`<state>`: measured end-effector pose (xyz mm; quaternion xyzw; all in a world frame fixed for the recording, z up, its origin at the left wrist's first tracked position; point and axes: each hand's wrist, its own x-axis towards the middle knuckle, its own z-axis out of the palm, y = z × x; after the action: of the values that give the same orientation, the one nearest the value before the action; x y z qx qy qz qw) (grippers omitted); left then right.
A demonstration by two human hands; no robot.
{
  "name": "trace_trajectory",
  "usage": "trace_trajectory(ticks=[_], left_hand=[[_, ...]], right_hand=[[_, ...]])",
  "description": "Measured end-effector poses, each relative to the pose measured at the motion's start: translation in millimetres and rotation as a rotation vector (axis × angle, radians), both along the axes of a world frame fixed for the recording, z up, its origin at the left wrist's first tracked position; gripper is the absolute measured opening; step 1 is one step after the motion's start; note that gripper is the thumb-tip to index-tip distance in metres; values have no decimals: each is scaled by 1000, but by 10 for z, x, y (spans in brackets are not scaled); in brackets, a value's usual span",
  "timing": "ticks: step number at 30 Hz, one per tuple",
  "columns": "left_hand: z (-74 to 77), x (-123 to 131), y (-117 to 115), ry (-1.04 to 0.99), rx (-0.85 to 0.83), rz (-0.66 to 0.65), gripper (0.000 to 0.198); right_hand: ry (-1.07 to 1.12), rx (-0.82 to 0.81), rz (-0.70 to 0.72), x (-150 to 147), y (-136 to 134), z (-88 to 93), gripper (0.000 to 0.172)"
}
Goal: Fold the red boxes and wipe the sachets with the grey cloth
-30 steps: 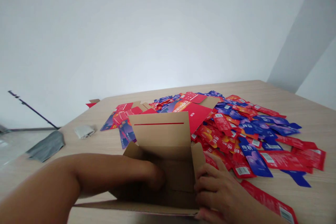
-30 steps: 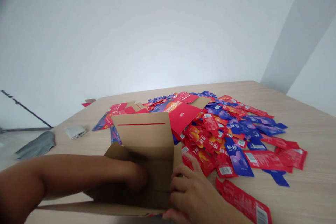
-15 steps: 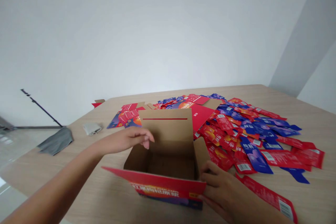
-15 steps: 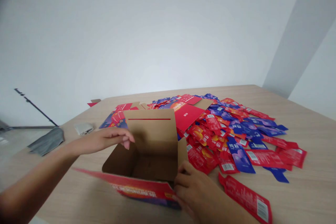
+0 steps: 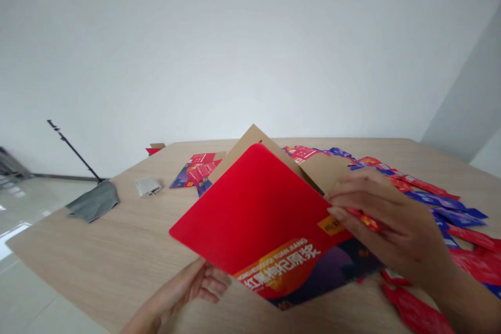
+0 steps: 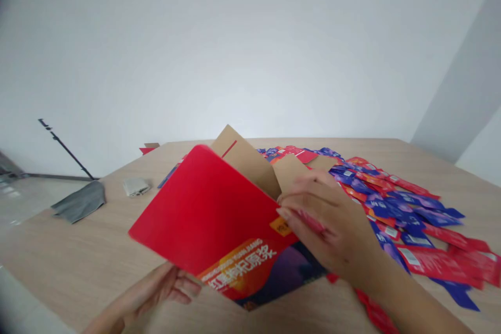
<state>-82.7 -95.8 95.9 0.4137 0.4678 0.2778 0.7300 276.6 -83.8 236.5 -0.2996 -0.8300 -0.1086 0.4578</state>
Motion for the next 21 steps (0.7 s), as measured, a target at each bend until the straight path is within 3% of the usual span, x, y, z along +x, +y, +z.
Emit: trace_trajectory(ticks=[3,6,9,11,15,18,21], left_hand=[[-47,291,114,-271,-79,-60,60],[104,533,434,-414,84,95,53],[163,661,857,-354,249,293,44],[55,694,1126,-216,288,365,38],[-364,711,1528,60,311,427,22],[-637,727,1705,115,332,450,14],[-815,749,1800,151,366,456,9]], right_hand=[[94,106,-73,-73,355,119,7],[154,221,-142,-112,777,94,6],[108,191,-163,-70,1204,-117,7],[53,91,-159,0,1448,-337,15],[-118,-146,-179,118,1777,-733,19],[-270,-272,-253,75,1935,-837,11],[-306,-318,-354,-105,2123,-825,12]])
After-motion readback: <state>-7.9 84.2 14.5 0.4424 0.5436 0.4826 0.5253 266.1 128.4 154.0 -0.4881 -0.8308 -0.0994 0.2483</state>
